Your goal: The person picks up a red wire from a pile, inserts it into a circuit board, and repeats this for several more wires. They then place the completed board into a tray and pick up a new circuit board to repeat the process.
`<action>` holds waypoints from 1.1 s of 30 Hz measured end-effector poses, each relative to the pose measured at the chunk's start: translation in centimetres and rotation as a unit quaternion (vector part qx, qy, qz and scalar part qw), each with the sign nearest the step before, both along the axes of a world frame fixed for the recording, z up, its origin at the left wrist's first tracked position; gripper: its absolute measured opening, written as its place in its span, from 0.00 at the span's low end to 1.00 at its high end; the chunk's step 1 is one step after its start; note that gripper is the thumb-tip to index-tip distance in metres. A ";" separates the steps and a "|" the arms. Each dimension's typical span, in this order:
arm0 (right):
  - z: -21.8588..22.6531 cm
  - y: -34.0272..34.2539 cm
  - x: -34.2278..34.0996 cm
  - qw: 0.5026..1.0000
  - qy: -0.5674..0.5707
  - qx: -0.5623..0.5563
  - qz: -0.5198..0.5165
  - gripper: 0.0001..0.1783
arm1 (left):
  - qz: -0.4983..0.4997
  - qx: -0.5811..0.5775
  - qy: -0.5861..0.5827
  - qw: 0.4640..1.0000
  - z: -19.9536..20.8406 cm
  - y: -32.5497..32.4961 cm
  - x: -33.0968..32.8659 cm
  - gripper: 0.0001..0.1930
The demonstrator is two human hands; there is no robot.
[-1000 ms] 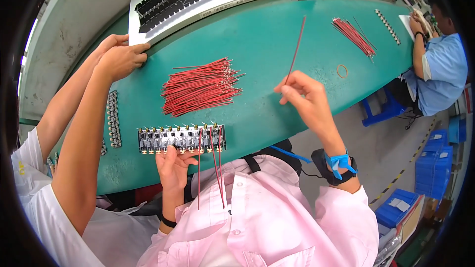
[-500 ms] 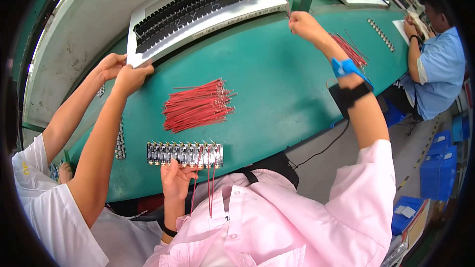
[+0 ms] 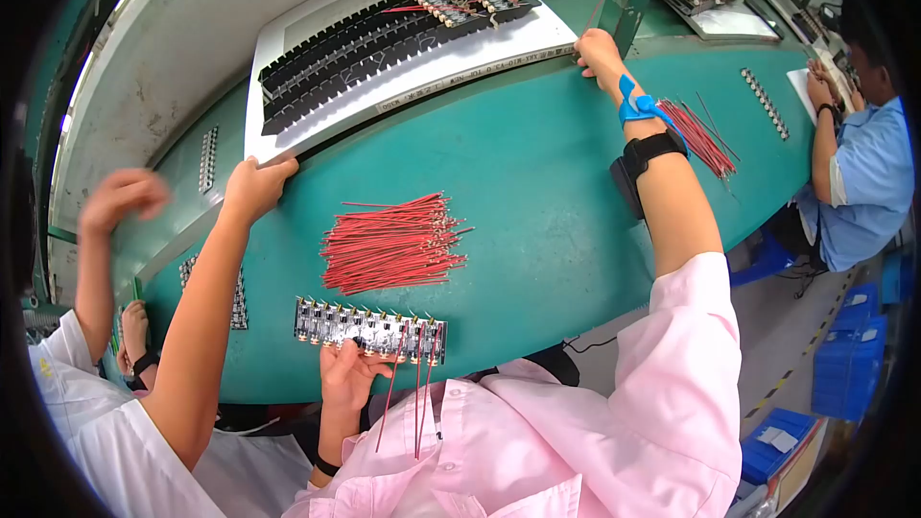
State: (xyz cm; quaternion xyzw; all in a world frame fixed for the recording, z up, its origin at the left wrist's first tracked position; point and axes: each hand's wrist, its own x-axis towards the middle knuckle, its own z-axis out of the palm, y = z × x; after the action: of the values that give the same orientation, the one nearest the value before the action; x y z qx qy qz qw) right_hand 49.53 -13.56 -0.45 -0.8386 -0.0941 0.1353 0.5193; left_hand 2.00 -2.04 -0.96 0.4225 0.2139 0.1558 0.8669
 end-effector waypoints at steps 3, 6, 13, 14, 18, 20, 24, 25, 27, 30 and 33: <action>0.4 0.3 0.0 0.998 -0.033 -0.052 0.010 0.04 | 0.004 0.007 0.000 1.000 0.5 0.1 0.1 0.17; 0.4 0.5 0.3 0.996 -0.041 -0.065 0.034 0.03 | -0.001 0.001 0.001 1.000 0.8 0.1 0.1 0.17; 0.4 0.5 0.4 0.994 -0.058 -0.085 0.039 0.03 | -0.009 -0.007 -0.011 1.000 0.8 0.3 0.2 0.15; 0.2 0.3 0.3 0.995 -0.058 -0.075 0.030 0.03 | -0.012 -0.005 -0.009 1.000 0.8 0.3 0.2 0.15; 1.3 -0.1 -0.7 0.986 -0.130 -0.099 0.025 0.04 | -0.024 0.002 -0.011 1.000 1.0 0.0 -0.4 0.15; 1.9 -1.5 -1.6 0.980 -0.161 -0.118 0.018 0.04 | -0.026 0.002 -0.010 1.000 0.8 -0.2 -0.6 0.15; 6.8 -3.3 -8.1 0.987 -0.123 0.013 0.106 0.05 | -0.024 -0.005 -0.016 1.000 0.6 -0.6 -0.7 0.15; 7.7 -3.9 -10.4 0.983 -0.119 0.082 0.117 0.05 | -0.027 -0.005 -0.022 0.999 0.7 -0.7 -0.5 0.14; 9.8 -3.0 -15.9 0.968 -0.109 0.149 0.169 0.05 | 0.012 -0.009 -0.031 0.999 1.6 -1.6 -1.8 0.14; 7.5 -6.0 -22.0 0.964 -0.043 0.215 0.148 0.06 | -0.037 -0.014 -0.024 0.999 -0.2 -0.6 1.2 0.14; 7.6 -4.4 -28.3 0.943 0.009 0.237 0.232 0.05 | 0.011 -0.011 -0.050 0.999 1.0 -1.7 -1.1 0.14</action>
State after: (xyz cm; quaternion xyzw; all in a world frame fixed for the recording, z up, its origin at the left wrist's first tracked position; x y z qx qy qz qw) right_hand 21.20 -17.96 7.15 -0.6445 -0.3108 0.2335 0.6584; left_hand 0.91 -3.77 0.08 0.4018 0.1769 0.1841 0.8794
